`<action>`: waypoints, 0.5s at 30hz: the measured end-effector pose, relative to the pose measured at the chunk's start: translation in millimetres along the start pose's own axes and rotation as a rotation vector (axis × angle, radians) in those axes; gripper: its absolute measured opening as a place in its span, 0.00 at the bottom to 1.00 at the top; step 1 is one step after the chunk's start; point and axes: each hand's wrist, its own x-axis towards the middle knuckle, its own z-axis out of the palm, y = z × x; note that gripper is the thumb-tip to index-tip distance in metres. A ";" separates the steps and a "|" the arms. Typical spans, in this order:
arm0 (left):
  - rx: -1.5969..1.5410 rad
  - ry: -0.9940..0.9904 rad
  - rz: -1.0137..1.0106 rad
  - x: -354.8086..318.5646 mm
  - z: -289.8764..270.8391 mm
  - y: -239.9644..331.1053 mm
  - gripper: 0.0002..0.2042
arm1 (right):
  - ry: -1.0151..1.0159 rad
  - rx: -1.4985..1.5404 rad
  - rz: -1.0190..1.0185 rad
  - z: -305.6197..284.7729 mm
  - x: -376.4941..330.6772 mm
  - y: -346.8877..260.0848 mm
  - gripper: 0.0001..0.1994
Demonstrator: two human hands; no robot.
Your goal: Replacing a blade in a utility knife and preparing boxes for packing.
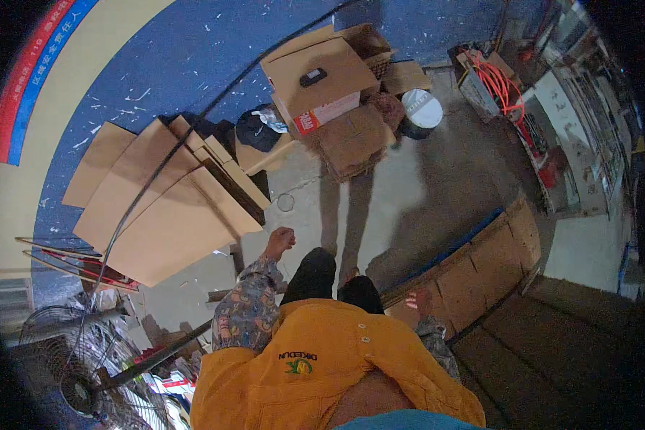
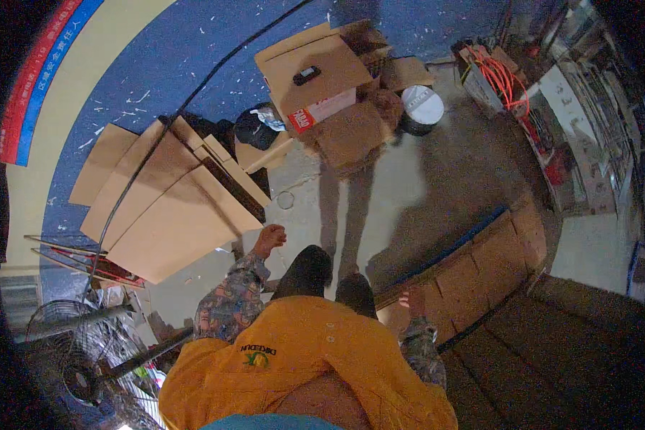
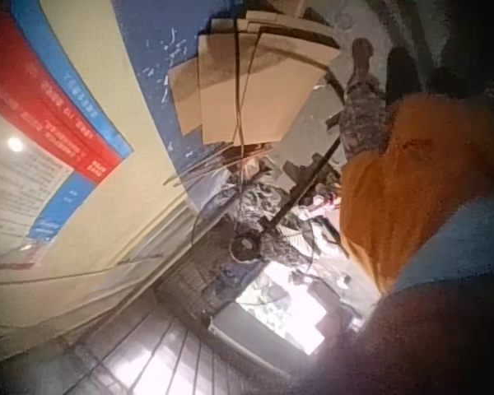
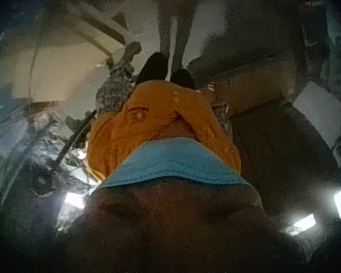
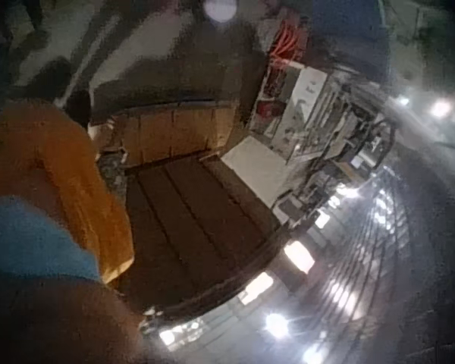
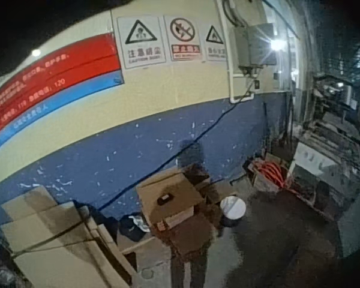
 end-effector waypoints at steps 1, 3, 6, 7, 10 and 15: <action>-0.012 0.030 0.009 9.6 -4.8 1.3 0.19 | 0.157 -0.159 -0.014 13.8 9.5 -22.0 0.19; -0.077 0.087 0.021 32.6 -10.2 14.8 0.17 | 0.311 -0.330 -0.004 70.8 42.6 -51.3 0.20; -0.222 0.084 0.128 76.5 -2.5 45.1 0.13 | 0.931 -0.851 0.094 131.4 109.3 -47.3 0.21; -0.231 0.053 0.132 111.6 8.5 59.0 0.12 | 0.430 -0.367 0.110 106.2 122.6 -45.8 0.22; -0.293 0.004 0.270 194.9 -45.1 32.8 0.10 | 0.214 -0.097 0.188 83.0 143.3 -64.7 0.22; -0.317 0.150 0.092 222.1 38.5 144.9 0.09 | 1.112 -0.228 0.110 92.8 133.3 -58.4 0.20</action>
